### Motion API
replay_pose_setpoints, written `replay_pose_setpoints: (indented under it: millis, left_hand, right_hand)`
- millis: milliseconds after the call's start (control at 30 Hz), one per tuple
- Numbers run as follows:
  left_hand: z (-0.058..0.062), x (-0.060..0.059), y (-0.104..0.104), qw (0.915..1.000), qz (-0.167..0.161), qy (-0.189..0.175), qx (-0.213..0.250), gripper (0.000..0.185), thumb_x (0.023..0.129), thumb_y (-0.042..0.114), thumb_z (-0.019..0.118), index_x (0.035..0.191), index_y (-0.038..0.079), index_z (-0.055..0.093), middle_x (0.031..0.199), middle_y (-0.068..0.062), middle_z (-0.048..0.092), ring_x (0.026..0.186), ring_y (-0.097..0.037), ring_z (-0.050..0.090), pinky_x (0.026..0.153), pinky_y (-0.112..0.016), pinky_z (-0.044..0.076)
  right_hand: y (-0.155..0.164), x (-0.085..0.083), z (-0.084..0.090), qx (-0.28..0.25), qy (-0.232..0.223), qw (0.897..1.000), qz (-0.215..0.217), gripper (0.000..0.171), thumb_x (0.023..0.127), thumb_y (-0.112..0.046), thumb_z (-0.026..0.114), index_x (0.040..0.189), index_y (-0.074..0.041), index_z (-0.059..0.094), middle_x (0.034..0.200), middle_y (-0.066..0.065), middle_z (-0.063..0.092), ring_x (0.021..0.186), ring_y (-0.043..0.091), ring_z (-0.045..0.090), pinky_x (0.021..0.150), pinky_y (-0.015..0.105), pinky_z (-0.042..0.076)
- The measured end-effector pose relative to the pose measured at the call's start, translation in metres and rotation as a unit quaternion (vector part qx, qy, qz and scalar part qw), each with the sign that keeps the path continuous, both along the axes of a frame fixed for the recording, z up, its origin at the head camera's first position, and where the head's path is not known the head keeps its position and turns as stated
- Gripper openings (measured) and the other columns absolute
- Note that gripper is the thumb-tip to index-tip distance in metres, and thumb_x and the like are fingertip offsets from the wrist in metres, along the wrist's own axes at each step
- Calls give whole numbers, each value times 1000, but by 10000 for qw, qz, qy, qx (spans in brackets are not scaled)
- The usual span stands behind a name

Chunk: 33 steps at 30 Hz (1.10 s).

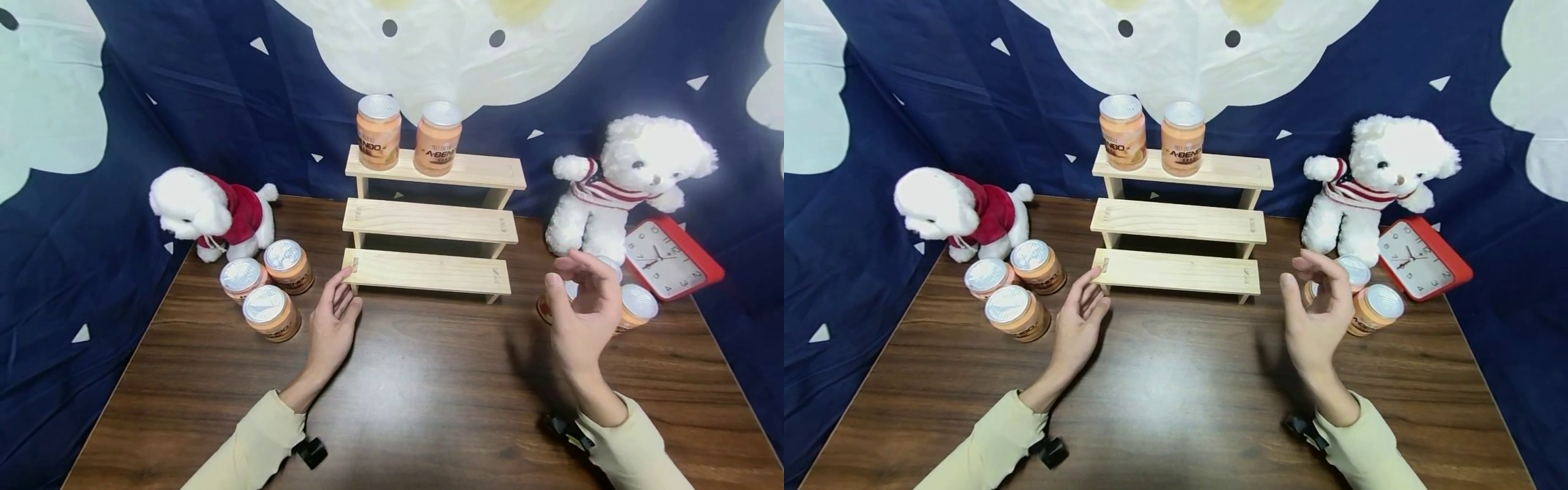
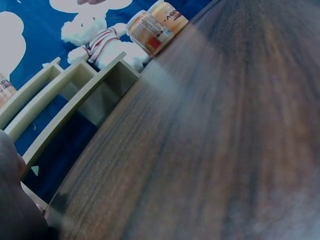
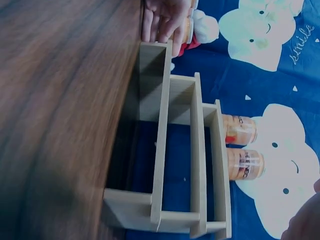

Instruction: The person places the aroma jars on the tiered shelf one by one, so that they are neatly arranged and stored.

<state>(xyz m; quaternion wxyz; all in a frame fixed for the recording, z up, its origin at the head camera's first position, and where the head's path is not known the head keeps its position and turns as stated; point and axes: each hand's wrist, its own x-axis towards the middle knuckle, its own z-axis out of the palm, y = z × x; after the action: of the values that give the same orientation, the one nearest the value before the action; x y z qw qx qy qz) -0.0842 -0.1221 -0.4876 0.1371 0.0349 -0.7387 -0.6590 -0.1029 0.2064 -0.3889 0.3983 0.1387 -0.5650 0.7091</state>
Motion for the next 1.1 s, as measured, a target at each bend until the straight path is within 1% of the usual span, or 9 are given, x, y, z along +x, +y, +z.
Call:
replay_pose_setpoints:
  millis: [133, 233, 267, 367, 500, 667, 900, 1000, 1100]
  left_hand:
    - [-6, -2, -2, 9999, 15, 125, 23, 55, 102, -2, 70, 155, 11, 63, 155, -24, 62, 142, -39, 62, 121, -35, 53]
    - [-18, -5, -4, 9998, 20, 178, 79, 54, 103, 4, 72, 154, 18, 65, 155, -21, 63, 142, -34, 63, 120, -32, 54]
    - [-22, -7, -6, 9998, 16, 179, 55, 54, 103, 6, 73, 154, 21, 65, 156, -20, 63, 142, -31, 63, 120, -31, 54]
    - [-26, -7, -6, 9997, -14, 248, 69, 54, 103, 7, 73, 154, 22, 65, 155, -20, 63, 142, -31, 64, 120, -30, 54]
    - [-11, -3, -2, 9997, -27, 224, 11, 54, 103, 1, 69, 155, 13, 63, 156, -25, 61, 143, -38, 62, 122, -34, 53]
    - [-2, -1, 0, 10000, -17, -46, 64, 55, 105, -4, 69, 156, 12, 62, 157, -20, 62, 143, -32, 61, 122, -31, 51]
    - [-41, -13, -11, 9999, -43, 140, 55, 56, 104, 9, 74, 154, 31, 65, 156, -10, 64, 142, -25, 64, 120, -29, 53]
    - [-37, -11, -9, 9999, 12, 74, 118, 55, 103, 8, 74, 154, 28, 65, 156, -11, 64, 142, -26, 64, 120, -27, 53]
    - [-27, -8, -6, 9999, 36, 128, 67, 54, 103, 5, 72, 154, 23, 66, 154, -16, 65, 141, -30, 64, 119, -27, 54]
  right_hand:
    - [12, 6, -3, 94, -11, 9998, -156, 35, 87, 19, 72, 121, 21, 66, 103, 14, 74, 96, 23, 68, 89, 27, 53]
    - [20, 10, -5, 34, -4, 9998, -200, 33, 86, 21, 72, 119, 22, 66, 102, 15, 75, 97, 23, 70, 89, 27, 54]
    - [23, 11, -5, -7, -14, 9997, -227, 33, 86, 21, 72, 118, 23, 67, 102, 16, 75, 96, 23, 70, 86, 25, 54]
    - [31, 15, -7, -123, -53, 9992, -379, 33, 84, 21, 73, 117, 22, 67, 100, 16, 75, 92, 21, 68, 78, 20, 50]
    - [42, 19, -8, -209, -82, 9980, -586, 33, 84, 20, 75, 116, 23, 68, 97, 15, 75, 89, 20, 66, 78, 21, 49]
    - [52, 20, -7, -401, 14, 9965, -735, 34, 83, 18, 80, 113, 24, 68, 94, 16, 75, 92, 22, 69, 84, 26, 53]
    - [68, 21, -17, -414, -156, 9948, -914, 34, 83, 21, 76, 116, 23, 68, 95, 15, 75, 92, 22, 69, 84, 26, 56]
    - [75, 22, -20, -367, -279, 9932, -1073, 33, 84, 22, 74, 117, 23, 69, 96, 15, 75, 92, 22, 70, 83, 25, 57]
    - [79, 24, -22, 16, -504, 9877, -1478, 33, 86, 18, 76, 119, 21, 70, 98, 10, 75, 94, 19, 69, 83, 23, 55]
